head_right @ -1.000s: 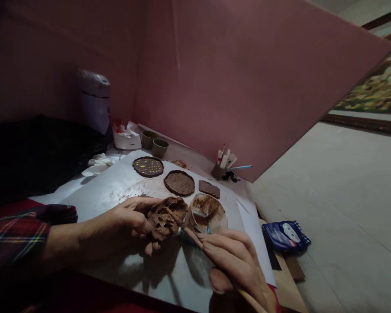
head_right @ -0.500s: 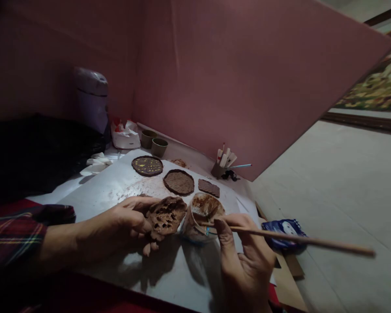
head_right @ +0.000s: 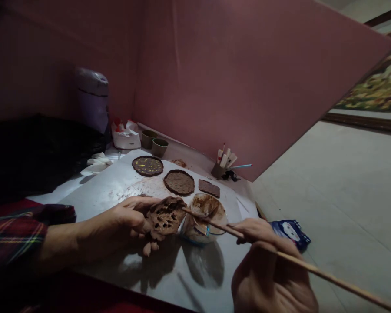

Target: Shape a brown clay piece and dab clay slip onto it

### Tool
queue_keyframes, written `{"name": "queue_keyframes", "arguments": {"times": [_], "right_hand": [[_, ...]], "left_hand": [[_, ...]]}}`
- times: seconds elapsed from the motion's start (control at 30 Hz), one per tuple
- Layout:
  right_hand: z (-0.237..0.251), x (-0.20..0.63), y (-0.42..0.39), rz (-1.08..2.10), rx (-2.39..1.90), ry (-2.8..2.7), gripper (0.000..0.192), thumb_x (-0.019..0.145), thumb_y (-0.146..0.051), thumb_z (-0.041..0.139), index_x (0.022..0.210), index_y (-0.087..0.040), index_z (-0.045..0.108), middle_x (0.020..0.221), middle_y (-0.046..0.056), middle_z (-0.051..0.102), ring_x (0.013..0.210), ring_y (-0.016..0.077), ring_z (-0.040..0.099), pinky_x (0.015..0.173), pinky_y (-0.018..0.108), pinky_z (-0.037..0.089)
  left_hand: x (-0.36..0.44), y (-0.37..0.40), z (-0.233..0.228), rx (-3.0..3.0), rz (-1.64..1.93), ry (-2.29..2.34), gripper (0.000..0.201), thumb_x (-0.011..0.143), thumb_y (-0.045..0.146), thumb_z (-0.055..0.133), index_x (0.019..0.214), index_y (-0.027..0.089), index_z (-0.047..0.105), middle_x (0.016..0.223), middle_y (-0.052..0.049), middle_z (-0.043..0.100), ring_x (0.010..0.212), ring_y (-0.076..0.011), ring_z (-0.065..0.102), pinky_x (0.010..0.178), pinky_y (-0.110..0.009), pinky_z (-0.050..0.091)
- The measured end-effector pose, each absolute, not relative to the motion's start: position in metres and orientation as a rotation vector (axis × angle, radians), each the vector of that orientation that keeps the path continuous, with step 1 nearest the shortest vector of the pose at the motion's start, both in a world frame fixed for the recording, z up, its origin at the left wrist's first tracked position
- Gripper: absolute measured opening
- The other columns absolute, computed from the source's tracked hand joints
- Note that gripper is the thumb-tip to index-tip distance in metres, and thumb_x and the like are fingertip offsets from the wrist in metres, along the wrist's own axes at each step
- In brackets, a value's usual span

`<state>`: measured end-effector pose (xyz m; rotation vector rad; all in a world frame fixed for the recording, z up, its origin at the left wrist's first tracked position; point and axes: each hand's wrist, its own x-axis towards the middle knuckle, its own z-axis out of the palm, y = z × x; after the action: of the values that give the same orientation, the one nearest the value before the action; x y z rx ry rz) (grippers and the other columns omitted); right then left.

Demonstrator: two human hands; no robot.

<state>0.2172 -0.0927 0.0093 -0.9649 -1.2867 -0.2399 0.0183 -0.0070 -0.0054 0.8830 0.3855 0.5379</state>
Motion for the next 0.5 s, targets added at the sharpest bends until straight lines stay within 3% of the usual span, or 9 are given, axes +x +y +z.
{"name": "queue_keyframes", "arguments": {"times": [0.23,0.5], "right_hand": [[0.0005,0.2181,-0.0989,-0.186,-0.899,-1.73,0.01,0.091,-0.024,0.056,0.095,-0.019,0.064,0.084,0.005,0.073,0.083,0.0208,0.069,0.078,0.039,0.052],[0.0029,0.2133,-0.0944,-0.241,-0.903,-1.818,0.01,0.092,-0.023,0.055,0.091,-0.02,0.065,0.083,0.002,0.074,0.08,0.016,0.071,0.076,0.031,0.054]], "left_hand": [[0.0177,-0.0061,-0.0075,0.915,0.544,0.369,0.039,0.049,0.007,0.054,0.085,0.007,0.069,0.068,-0.01,0.064,0.054,-0.0136,0.061,0.051,-0.021,0.052],[0.0176,-0.0067,-0.0067,0.915,0.556,0.367,0.037,0.051,0.005,0.054,0.085,0.008,0.069,0.07,-0.01,0.065,0.055,-0.0141,0.061,0.051,-0.022,0.051]]}}
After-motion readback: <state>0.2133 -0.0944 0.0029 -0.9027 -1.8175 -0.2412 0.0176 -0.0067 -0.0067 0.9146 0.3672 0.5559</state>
